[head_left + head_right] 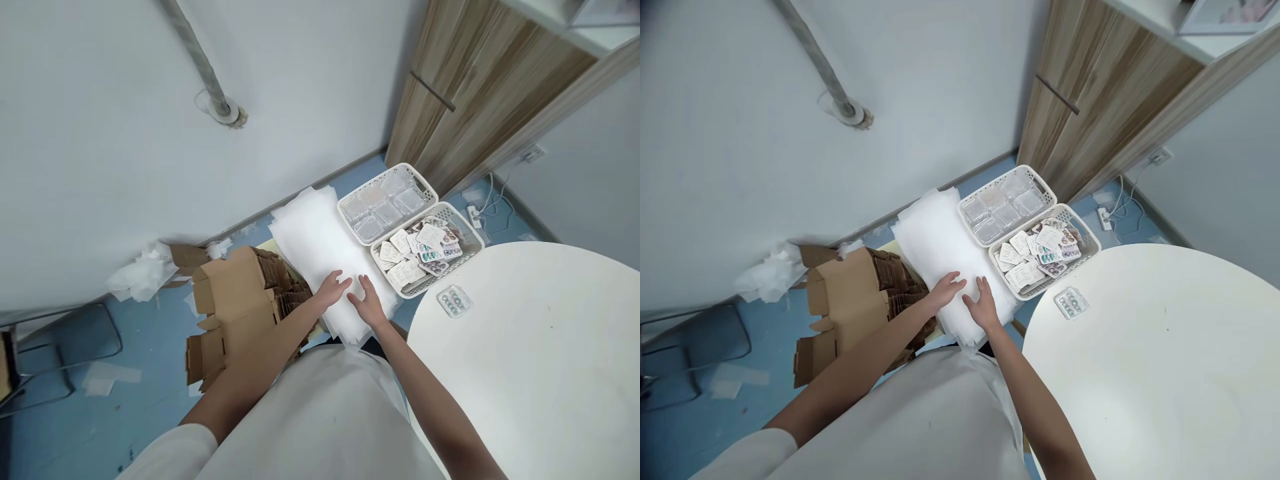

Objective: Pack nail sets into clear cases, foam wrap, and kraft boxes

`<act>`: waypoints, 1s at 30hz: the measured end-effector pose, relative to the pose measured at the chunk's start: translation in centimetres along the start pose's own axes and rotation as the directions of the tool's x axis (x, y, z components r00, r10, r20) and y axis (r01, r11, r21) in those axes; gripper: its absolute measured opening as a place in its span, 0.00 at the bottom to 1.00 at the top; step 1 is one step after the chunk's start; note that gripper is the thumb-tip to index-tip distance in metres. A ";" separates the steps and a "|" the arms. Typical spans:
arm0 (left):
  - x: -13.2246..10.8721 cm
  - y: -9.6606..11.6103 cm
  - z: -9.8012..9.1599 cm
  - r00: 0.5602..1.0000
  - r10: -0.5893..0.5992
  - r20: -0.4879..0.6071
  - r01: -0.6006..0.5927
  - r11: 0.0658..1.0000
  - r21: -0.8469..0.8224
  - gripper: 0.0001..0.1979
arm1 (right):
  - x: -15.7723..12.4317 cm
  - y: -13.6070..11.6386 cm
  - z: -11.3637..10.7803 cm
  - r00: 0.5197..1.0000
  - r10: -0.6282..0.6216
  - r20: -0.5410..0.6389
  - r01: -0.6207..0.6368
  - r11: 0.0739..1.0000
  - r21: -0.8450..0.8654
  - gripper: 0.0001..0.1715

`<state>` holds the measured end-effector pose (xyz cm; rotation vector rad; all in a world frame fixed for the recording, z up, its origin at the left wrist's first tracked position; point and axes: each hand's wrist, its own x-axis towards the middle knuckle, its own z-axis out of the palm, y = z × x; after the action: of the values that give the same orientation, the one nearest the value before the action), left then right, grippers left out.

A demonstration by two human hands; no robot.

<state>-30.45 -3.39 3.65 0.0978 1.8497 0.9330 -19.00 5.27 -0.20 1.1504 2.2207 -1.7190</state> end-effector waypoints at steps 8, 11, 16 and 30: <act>2.7 -1.3 0.8 0.990 -0.123 -0.074 0.117 0.989 -0.090 0.32 | 3.8 0.3 1.2 0.988 -0.058 0.143 0.101 0.945 -0.310 0.43; 3.2 -1.9 1.1 0.984 -0.143 -0.109 0.129 0.984 -0.125 0.33 | 3.3 0.3 2.2 0.972 -0.088 0.217 0.174 0.891 -0.420 0.44; 3.7 -2.2 1.6 0.990 -0.079 -0.117 0.055 0.979 -0.194 0.22 | 2.7 -0.3 2.9 0.956 -0.140 0.259 0.263 0.799 -0.540 0.43; 3.4 -2.2 0.4 0.941 0.046 -0.336 -0.103 0.982 -0.155 0.11 | 1.6 -2.0 1.6 0.866 -0.463 0.188 0.496 0.843 -0.207 0.21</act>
<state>-31.04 -3.11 -0.36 -0.1019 2.0736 1.2170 -21.93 4.55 0.04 0.4253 2.6999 -1.5300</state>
